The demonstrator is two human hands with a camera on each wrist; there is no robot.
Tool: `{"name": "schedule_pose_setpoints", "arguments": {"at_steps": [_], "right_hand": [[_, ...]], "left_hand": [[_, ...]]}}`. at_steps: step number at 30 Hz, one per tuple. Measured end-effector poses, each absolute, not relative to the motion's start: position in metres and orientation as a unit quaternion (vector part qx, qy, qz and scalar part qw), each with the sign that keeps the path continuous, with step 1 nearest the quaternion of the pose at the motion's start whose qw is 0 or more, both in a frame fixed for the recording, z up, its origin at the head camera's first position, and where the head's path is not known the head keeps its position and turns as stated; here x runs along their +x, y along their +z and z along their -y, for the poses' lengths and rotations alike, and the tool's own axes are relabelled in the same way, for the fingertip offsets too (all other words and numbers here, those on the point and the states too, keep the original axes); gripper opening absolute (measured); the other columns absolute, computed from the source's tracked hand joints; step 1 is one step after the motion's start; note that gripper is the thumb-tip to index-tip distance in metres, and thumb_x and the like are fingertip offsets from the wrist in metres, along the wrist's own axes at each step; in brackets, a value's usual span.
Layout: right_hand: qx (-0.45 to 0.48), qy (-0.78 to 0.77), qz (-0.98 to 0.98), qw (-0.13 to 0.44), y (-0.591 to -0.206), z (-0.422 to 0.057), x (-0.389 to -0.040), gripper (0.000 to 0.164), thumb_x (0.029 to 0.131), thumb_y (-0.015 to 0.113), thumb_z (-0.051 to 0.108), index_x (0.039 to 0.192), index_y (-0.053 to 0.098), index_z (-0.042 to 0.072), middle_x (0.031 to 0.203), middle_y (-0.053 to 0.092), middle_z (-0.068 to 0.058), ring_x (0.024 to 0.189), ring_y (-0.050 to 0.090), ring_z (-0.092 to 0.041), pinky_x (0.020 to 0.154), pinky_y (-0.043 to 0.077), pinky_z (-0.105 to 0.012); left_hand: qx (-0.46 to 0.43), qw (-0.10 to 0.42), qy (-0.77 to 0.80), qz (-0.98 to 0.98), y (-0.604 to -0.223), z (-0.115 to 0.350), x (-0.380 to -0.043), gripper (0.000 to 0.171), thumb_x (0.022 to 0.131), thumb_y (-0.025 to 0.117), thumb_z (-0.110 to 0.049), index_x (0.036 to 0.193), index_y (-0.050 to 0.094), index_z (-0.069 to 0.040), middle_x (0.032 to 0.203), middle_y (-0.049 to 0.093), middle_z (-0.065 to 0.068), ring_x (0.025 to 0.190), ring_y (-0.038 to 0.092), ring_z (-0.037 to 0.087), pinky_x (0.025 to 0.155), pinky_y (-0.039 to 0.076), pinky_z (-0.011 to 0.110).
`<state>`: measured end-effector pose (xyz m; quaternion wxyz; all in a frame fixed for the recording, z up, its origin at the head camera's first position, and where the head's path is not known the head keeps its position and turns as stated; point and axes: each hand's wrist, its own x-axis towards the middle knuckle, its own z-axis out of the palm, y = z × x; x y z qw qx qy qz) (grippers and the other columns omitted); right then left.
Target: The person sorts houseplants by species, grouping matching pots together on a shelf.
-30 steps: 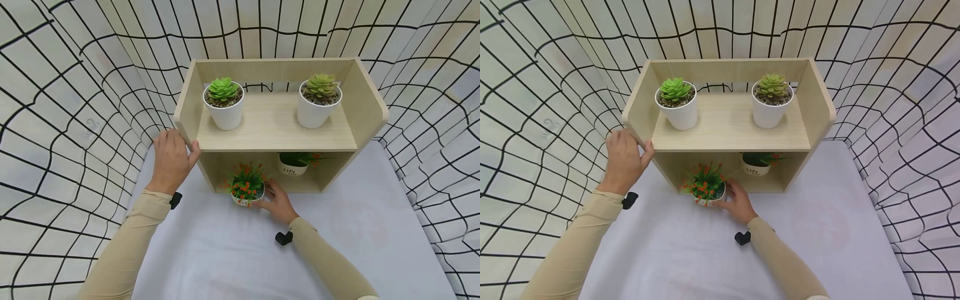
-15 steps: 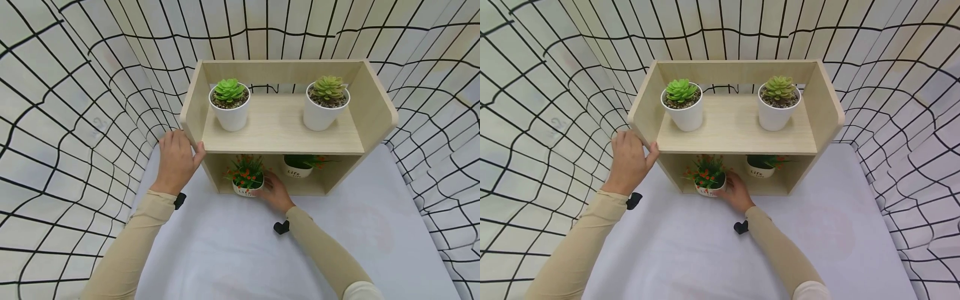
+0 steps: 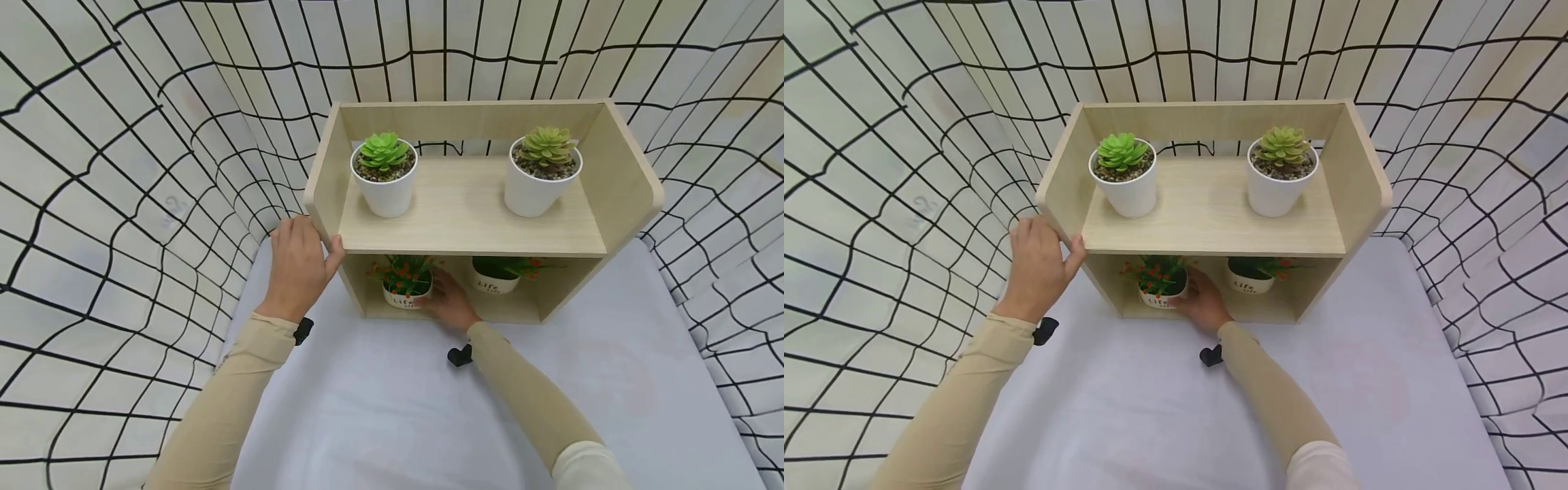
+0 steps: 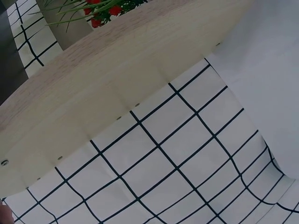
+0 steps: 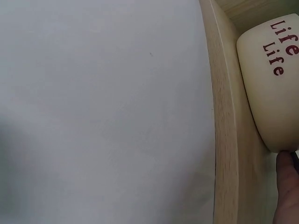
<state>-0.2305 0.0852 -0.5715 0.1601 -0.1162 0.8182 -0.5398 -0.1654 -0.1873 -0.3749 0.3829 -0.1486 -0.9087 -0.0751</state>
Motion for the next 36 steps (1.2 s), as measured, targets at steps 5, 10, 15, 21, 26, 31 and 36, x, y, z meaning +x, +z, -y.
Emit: {"name": "schedule_pose_setpoints", "arguments": {"at_steps": [5,10,15,21,26,31,36], "right_hand": [[-0.103,-0.551,-0.81,0.173,-0.571,-0.083,-0.237,0.094,0.085,0.084,0.039,0.162,0.031,0.029,0.161,0.045,-0.008,0.149,0.048,-0.035,0.12,0.042,-0.047],[-0.124,-0.549,-0.807,0.181,-0.572,-0.075,-0.245,0.094,0.087,0.081,0.043,0.163,0.028,0.028,0.164,0.041,-0.008,0.15,0.046,-0.035,0.121,0.041,-0.047],[-0.117,-0.525,-0.822,0.188,-0.571,-0.073,-0.25,0.094,0.089,0.079,0.044,0.164,0.025,0.029,0.166,0.039,-0.008,0.151,0.045,-0.034,0.122,0.04,-0.046],[-0.124,-0.507,-0.832,0.19,-0.563,-0.064,-0.253,0.095,0.091,0.075,0.047,0.166,0.019,0.03,0.167,0.037,-0.009,0.15,0.045,-0.037,0.12,0.042,-0.05],[-0.118,-0.479,-0.851,0.181,-0.561,-0.066,-0.256,0.099,0.091,0.074,0.05,0.167,0.014,0.031,0.171,0.031,-0.009,0.155,0.037,-0.037,0.124,0.036,-0.052],[-0.098,-0.462,-0.865,0.17,-0.561,-0.073,-0.246,0.108,0.088,0.077,0.045,0.168,0.009,0.023,0.175,0.02,-0.009,0.159,0.029,-0.035,0.128,0.03,-0.049],[-0.089,-0.527,-0.83,0.16,-0.559,-0.095,-0.216,0.088,0.091,0.078,0.03,0.163,0.029,0.016,0.167,0.037,-0.012,0.145,0.05,-0.039,0.113,0.048,-0.051]], "left_hand": [[-0.149,0.373,-0.07,0.913,-0.375,0.187,-0.166,0.029,0.103,0.049,-0.023,0.091,0.049,0.004,0.087,0.051,0.022,0.081,0.041,0.039,0.072,0.033,0.046],[-0.146,0.39,-0.084,0.905,-0.376,0.19,-0.165,0.029,0.101,0.053,-0.022,0.09,0.047,0.004,0.087,0.05,0.022,0.08,0.04,0.039,0.071,0.031,0.046],[-0.153,0.394,-0.098,0.901,-0.379,0.186,-0.167,0.028,0.101,0.054,-0.021,0.09,0.048,0.005,0.087,0.051,0.023,0.079,0.041,0.039,0.07,0.032,0.047],[-0.15,0.381,-0.087,0.908,-0.377,0.187,-0.165,0.028,0.103,0.051,-0.022,0.092,0.051,0.005,0.088,0.053,0.022,0.082,0.043,0.04,0.072,0.034,0.047],[-0.15,0.376,-0.087,0.91,-0.377,0.183,-0.167,0.03,0.104,0.05,-0.023,0.094,0.052,0.006,0.091,0.053,0.023,0.085,0.043,0.039,0.073,0.033,0.046],[-0.153,0.376,-0.09,0.909,-0.377,0.181,-0.169,0.03,0.103,0.053,-0.022,0.091,0.051,0.005,0.089,0.052,0.022,0.084,0.044,0.039,0.074,0.035,0.048],[-0.148,0.382,-0.098,0.907,-0.379,0.184,-0.169,0.028,0.1,0.056,-0.017,0.084,0.048,0.006,0.086,0.049,0.024,0.081,0.042,0.04,0.072,0.035,0.048]]}}
